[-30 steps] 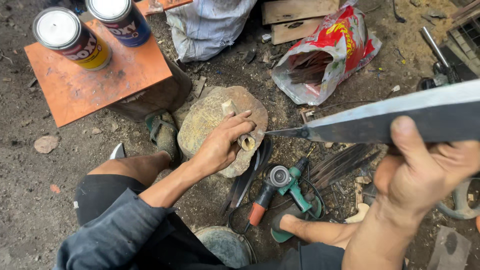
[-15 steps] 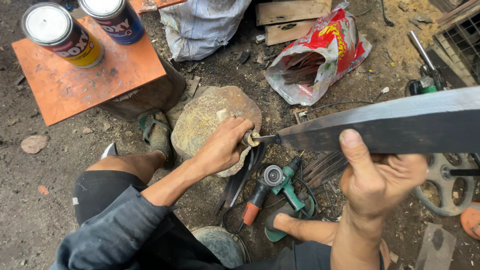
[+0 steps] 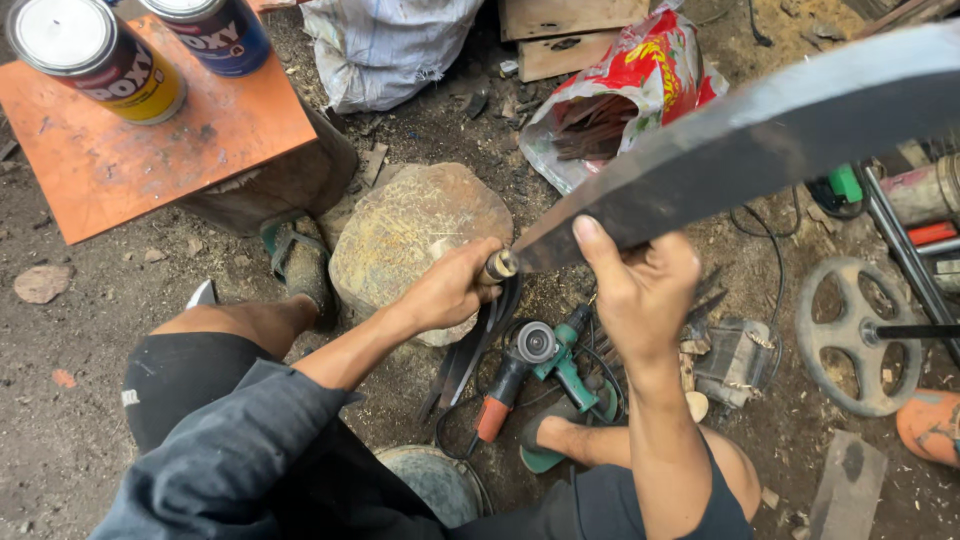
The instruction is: The person inserts a metal blade into a wooden handle, then uses a power drill to secure the fit. They repeatedly test the assembly and use an angle grinder to smooth the blade's edge.
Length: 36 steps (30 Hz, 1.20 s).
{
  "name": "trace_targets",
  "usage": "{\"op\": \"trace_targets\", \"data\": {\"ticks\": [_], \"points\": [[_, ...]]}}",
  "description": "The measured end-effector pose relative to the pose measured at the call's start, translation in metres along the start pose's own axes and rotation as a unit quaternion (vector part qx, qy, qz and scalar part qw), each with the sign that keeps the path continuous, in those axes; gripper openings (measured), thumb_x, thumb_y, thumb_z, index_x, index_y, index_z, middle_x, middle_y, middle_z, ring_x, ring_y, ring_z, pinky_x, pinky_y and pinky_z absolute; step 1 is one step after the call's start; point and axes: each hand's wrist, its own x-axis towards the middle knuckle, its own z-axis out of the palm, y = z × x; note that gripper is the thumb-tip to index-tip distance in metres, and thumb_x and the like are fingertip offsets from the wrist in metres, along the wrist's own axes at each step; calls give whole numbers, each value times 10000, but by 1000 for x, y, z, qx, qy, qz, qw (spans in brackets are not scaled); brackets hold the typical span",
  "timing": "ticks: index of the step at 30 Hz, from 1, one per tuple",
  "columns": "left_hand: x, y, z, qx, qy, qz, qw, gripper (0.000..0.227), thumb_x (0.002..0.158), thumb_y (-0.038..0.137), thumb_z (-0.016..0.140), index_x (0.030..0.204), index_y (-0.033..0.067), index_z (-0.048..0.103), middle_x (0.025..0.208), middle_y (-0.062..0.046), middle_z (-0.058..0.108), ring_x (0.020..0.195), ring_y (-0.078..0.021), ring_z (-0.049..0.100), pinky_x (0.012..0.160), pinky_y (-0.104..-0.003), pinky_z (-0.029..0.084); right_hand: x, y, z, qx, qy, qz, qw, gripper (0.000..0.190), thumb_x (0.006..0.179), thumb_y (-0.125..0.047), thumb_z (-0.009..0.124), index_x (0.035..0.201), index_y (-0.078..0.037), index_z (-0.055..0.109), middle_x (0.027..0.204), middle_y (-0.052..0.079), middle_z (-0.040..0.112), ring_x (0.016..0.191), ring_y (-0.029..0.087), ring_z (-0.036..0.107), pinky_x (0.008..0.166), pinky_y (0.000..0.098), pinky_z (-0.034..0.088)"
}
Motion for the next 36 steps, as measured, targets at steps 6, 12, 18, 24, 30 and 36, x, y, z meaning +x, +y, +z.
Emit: {"op": "trace_targets", "data": {"ticks": [6, 12, 18, 24, 30, 36], "points": [[17, -51, 27, -103, -4, -56, 993, 356, 787, -34, 718, 1109, 67, 606, 932, -80, 731, 930, -209, 686, 873, -397, 545, 2, 36, 5, -134, -14, 42, 990, 53, 992, -17, 745, 1013, 20, 714, 904, 35, 729, 733, 69, 616, 624, 232, 483], [25, -135, 59, -169, -16, -105, 980, 469, 751, -57, 723, 1186, 102, 649, 940, -25, 731, 889, -168, 676, 820, -343, 564, 6, 100, 46, -313, 3, 71, 947, 245, 923, -161, 793, 903, 63, 697, 706, 179, 680, 552, 219, 615, 554, 370, 469], [18, -159, 73, -184, -14, -24, 983, 400, 810, -44, 624, 1194, 53, 681, 934, -93, 750, 856, -161, 651, 755, -357, 554, -5, 124, 37, -279, -20, 36, 959, 210, 929, -173, 746, 916, 32, 701, 790, 178, 729, 667, 244, 725, 628, 399, 534], [27, -101, 58, -89, 132, -47, 986, 465, 712, 28, 773, 1171, 49, 698, 928, -127, 759, 870, -151, 695, 803, -348, 535, 8, 72, 49, -274, -20, 28, 961, 176, 901, -120, 752, 951, 43, 709, 815, 169, 715, 640, 253, 685, 606, 396, 512], [46, -125, 82, -167, 75, -104, 977, 324, 763, 102, 738, 1085, 94, 705, 880, -52, 763, 832, -161, 713, 818, -354, 555, 8, 72, 35, -261, 7, 71, 963, 164, 945, -150, 706, 949, 13, 727, 808, 145, 728, 664, 266, 698, 612, 391, 514], [49, -159, 86, -121, 177, 6, 977, 228, 769, 65, 792, 987, 36, 733, 896, -118, 746, 880, -204, 679, 845, -392, 556, 12, 114, 60, -303, -11, -62, 951, 223, 927, -167, 740, 950, 54, 711, 891, 248, 701, 804, 410, 705, 716, 462, 532]]}}
